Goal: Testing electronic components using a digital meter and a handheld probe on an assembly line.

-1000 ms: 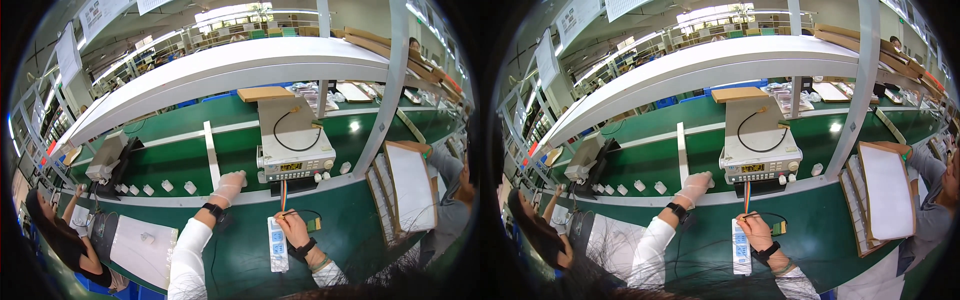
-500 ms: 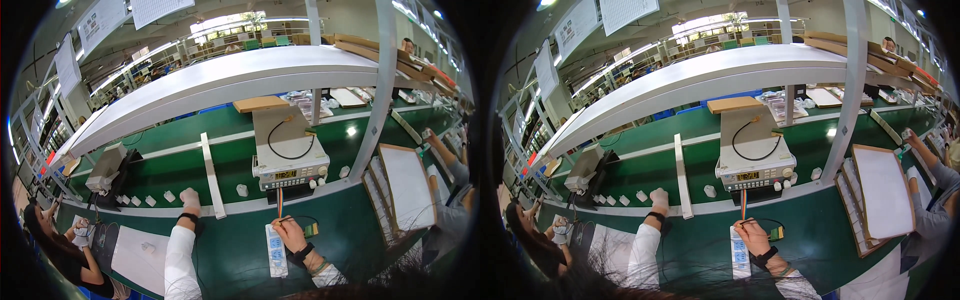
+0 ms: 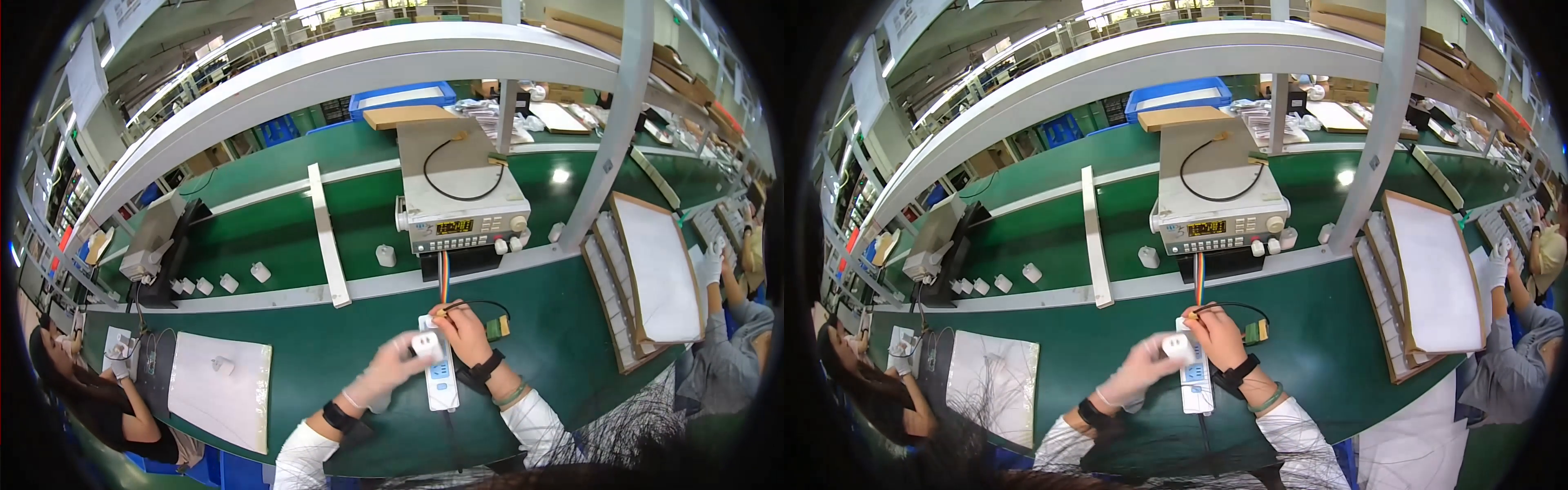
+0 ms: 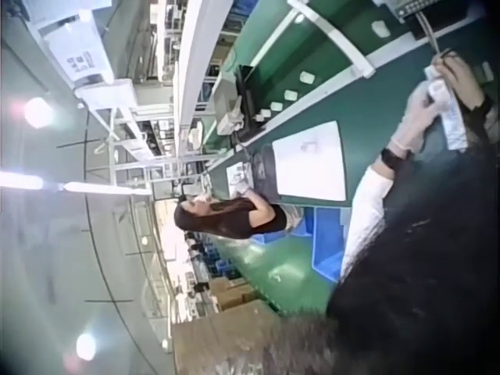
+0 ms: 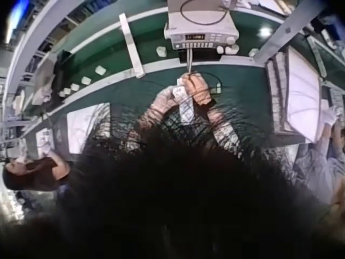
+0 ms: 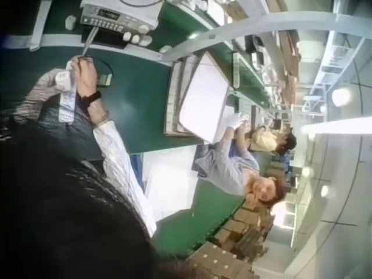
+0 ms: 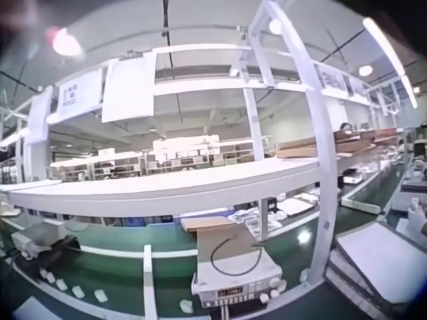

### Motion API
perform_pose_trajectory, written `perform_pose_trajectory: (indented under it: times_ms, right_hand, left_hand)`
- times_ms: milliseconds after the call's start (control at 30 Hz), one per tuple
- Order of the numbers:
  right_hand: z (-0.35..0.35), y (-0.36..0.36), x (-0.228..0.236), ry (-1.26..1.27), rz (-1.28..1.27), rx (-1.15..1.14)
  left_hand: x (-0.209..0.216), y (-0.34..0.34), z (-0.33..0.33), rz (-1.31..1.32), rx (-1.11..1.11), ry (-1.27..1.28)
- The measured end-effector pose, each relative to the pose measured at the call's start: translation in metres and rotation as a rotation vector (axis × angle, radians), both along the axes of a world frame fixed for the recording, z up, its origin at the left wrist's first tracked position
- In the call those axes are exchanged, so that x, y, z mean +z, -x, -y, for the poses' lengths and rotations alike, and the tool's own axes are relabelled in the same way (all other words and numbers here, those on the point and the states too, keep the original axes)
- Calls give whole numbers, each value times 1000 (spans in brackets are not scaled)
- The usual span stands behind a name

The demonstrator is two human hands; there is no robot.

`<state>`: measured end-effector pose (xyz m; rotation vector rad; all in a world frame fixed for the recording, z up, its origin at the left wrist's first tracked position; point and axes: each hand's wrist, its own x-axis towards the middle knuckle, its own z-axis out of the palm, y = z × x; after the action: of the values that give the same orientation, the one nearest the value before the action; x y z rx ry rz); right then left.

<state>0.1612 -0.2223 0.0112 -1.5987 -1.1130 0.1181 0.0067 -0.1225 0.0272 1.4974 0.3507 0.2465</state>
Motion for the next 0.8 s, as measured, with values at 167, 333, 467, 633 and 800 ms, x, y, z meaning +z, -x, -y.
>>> perform_pose_trajectory:
  times_ms: [167, 333, 467, 633, 800]
  right_hand:
    - [4, 0, 2, 15, -55, 14]
    - [7, 3, 7, 10, -40, -8]
    - [4, 4, 3, -8, -6, -7]
    - [5, 0, 0, -28, -23, -5]
    - [4, 1, -2, -26, -12, 8]
  left_hand:
    - [3, 2, 16, -146, -119, -845]
    - [-11, 4, 17, 65, -38, -989]
    - [-16, 3, 10, -2, -184, -821]
    - [-6, -5, -19, 101, -195, -163]
    - [-12, -41, -26, 111, 40, -434]
